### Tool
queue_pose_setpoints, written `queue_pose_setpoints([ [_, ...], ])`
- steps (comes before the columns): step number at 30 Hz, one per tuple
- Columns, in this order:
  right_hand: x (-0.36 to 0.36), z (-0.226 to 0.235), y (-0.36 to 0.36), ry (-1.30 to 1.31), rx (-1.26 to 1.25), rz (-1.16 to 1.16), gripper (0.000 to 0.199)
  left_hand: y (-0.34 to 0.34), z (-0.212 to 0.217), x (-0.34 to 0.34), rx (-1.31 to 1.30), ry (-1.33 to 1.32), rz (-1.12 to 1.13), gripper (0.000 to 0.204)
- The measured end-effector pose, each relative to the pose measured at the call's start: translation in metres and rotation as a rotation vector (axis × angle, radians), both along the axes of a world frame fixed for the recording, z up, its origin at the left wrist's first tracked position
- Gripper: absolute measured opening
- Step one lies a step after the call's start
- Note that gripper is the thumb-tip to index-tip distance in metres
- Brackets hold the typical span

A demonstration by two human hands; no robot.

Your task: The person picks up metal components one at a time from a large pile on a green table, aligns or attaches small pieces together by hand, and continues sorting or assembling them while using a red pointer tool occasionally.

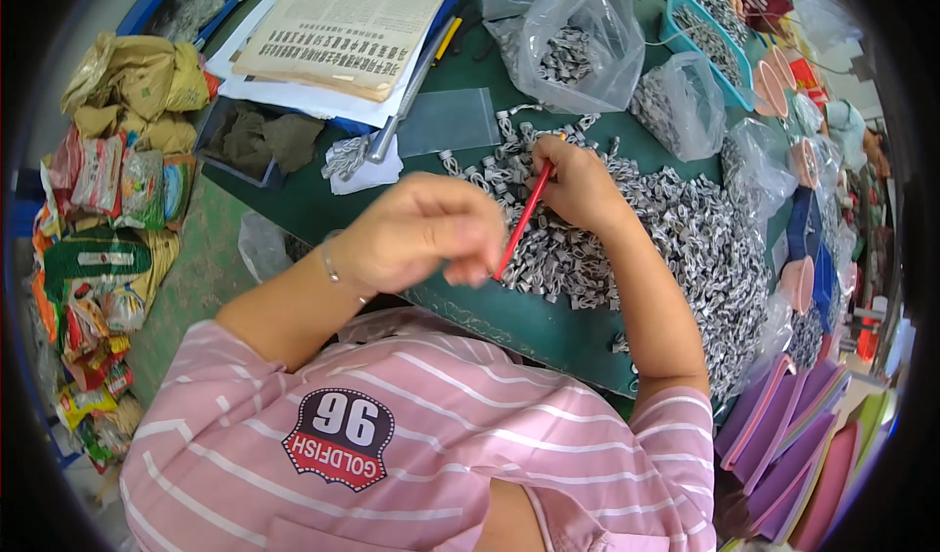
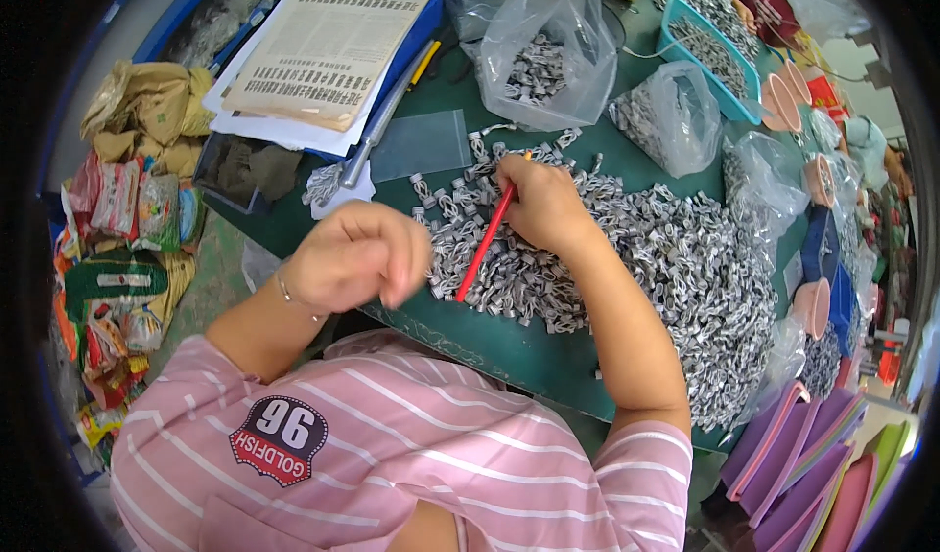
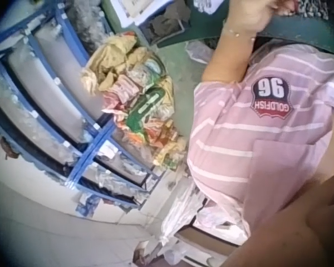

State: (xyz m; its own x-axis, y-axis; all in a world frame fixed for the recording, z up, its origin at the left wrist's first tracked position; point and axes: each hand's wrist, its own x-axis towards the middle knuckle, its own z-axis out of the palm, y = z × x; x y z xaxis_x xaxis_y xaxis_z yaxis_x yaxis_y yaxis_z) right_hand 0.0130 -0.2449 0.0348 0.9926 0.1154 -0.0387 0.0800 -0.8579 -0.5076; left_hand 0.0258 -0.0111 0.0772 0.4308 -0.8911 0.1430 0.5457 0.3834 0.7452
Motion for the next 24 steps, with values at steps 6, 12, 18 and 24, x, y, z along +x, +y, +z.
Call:
queue_pose_setpoints([
  [6, -0.021, 0.012, -0.007, 0.08, 0.829, -0.08, 0.027, -0.004, -0.035, 0.009, 0.603, -0.227, 0.387, 0.016],
  [12, -0.068, 0.028, 0.006, 0.101, 1.052, -0.035, 0.025, -0.043, -0.04, -0.004, 0.371, -0.092, 0.218, 0.035],
  [18, -0.101, 0.012, 0.015, -0.021, 1.383, -0.209, 0.022, -0.059, -0.041, -0.017, 0.388, -0.086, 0.175, 0.024],
  [24, -0.121, -0.004, 0.02, -0.273, 1.469, -0.362, 0.024, -0.062, -0.047, -0.026, 0.313, -0.042, 0.2, 0.017],
])
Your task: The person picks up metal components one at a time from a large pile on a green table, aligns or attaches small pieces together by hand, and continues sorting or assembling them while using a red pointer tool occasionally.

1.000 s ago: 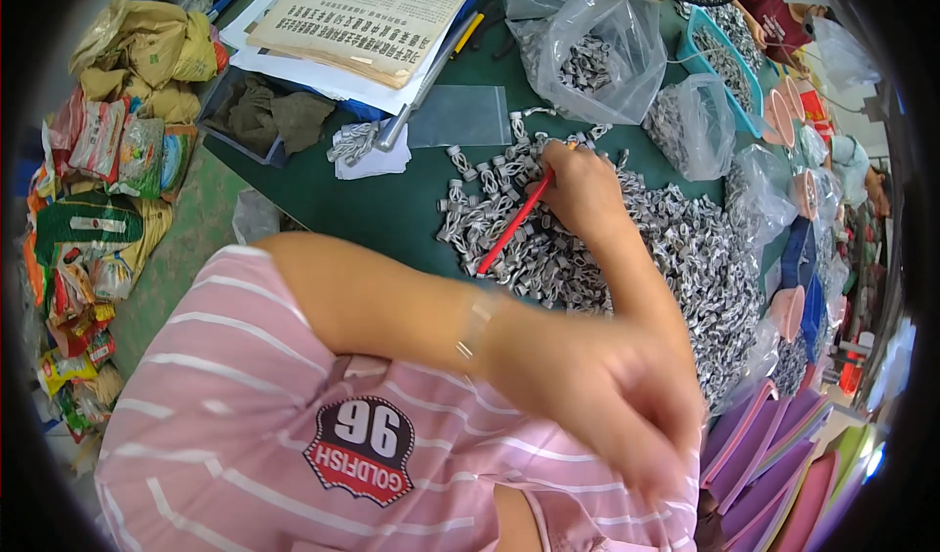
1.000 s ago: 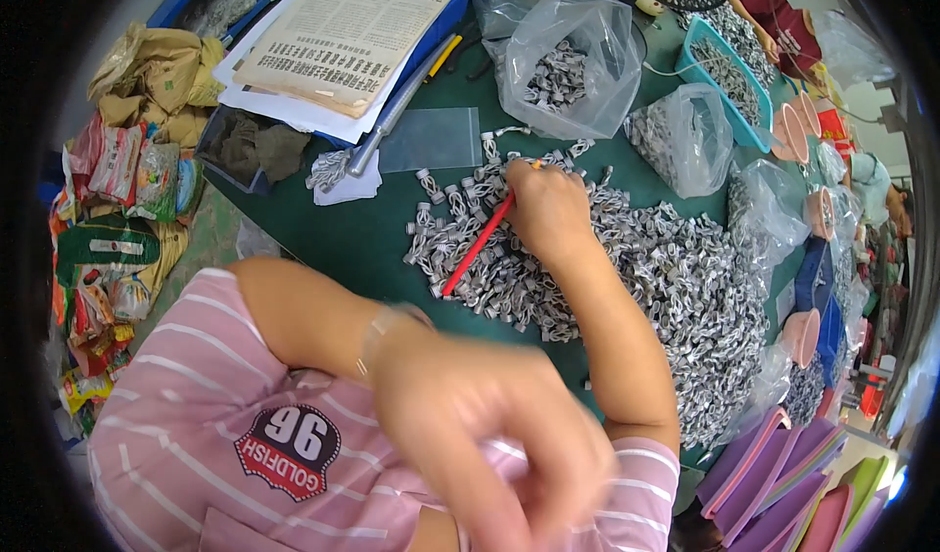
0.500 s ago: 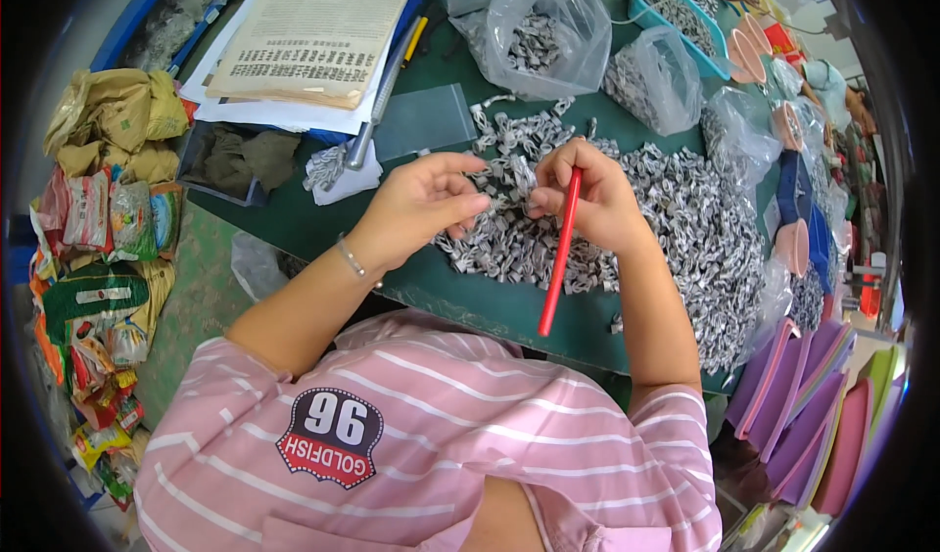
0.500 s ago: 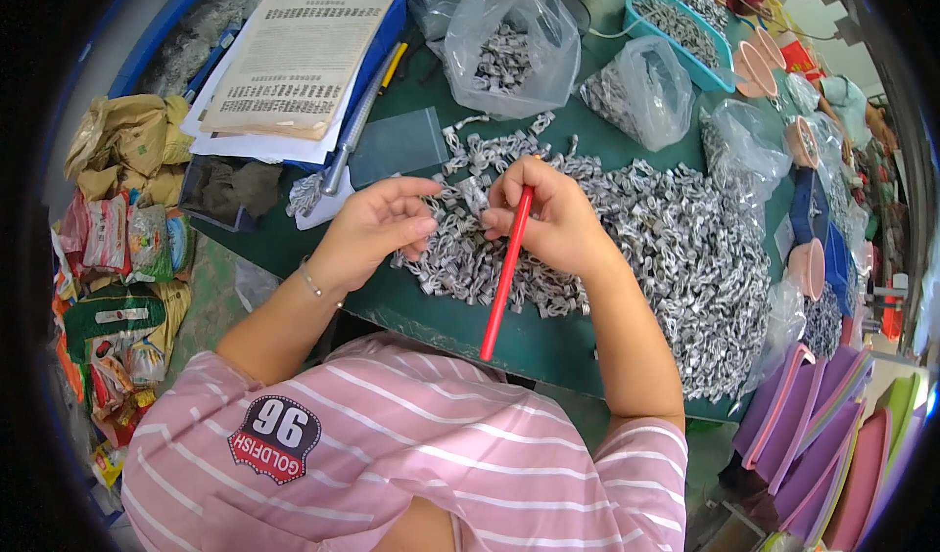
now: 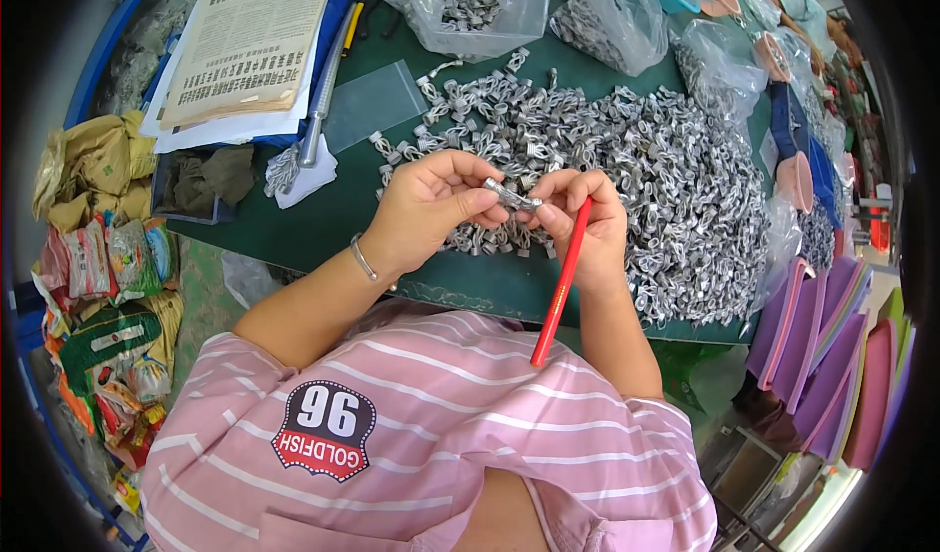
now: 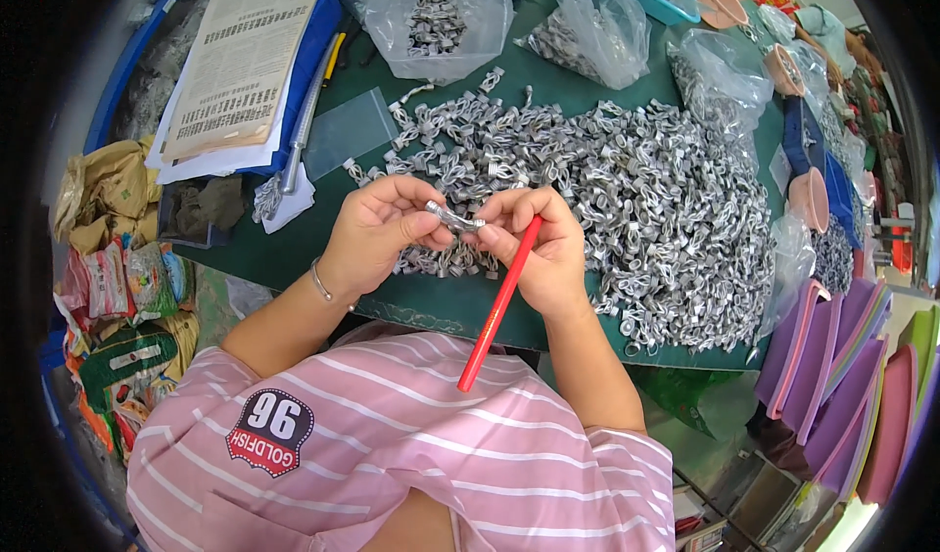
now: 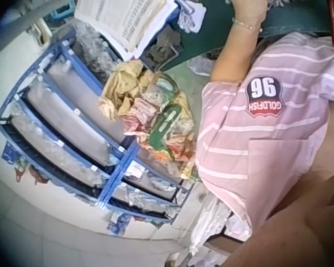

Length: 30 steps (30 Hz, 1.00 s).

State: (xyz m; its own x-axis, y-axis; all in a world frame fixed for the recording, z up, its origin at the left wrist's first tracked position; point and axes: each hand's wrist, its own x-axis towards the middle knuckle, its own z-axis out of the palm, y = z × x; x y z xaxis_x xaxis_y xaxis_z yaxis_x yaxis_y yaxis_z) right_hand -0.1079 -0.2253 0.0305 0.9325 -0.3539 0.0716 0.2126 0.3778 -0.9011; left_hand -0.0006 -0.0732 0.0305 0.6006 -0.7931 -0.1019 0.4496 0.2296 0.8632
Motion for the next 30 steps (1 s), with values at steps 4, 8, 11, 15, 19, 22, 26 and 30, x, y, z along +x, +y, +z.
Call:
queue_pose_setpoints([
  [4, -0.004, -0.007, -0.003, -0.066, 0.013, -0.007, 0.025, -0.001, -0.001, -0.003, 0.011, -0.035, -0.017, 0.019],
  [8, -0.006, -0.016, -0.004, -0.094, -0.143, -0.068, 0.029, -0.006, 0.0, -0.009, -0.093, -0.25, 0.043, 0.02],
  [11, -0.007, -0.018, -0.002, -0.179, -0.352, -0.199, 0.031, -0.007, -0.004, -0.009, -0.103, -0.367, 0.1, 0.019],
  [15, -0.007, -0.009, 0.003, -0.23, -0.48, -0.279, 0.036, -0.003, -0.006, -0.009, 0.027, -0.249, 0.047, 0.022],
  [19, -0.005, -0.005, 0.007, -0.271, -0.51, -0.287, 0.037, -0.004, -0.008, -0.009, 0.088, -0.104, -0.037, 0.024],
  [22, -0.003, -0.001, 0.006, -0.297, -0.695, -0.29, 0.036, -0.006, -0.009, -0.009, 0.114, -0.105, -0.074, 0.022],
  [26, -0.001, 0.009, 0.007, -0.343, -0.978, -0.302, 0.032, -0.003, -0.015, -0.013, 0.003, -0.155, -0.017, 0.013],
  [30, 0.027, 0.045, -0.037, -0.493, -1.189, -0.497, 0.03, 0.002, -0.008, -0.011, 0.09, -0.148, 0.033, 0.01],
])
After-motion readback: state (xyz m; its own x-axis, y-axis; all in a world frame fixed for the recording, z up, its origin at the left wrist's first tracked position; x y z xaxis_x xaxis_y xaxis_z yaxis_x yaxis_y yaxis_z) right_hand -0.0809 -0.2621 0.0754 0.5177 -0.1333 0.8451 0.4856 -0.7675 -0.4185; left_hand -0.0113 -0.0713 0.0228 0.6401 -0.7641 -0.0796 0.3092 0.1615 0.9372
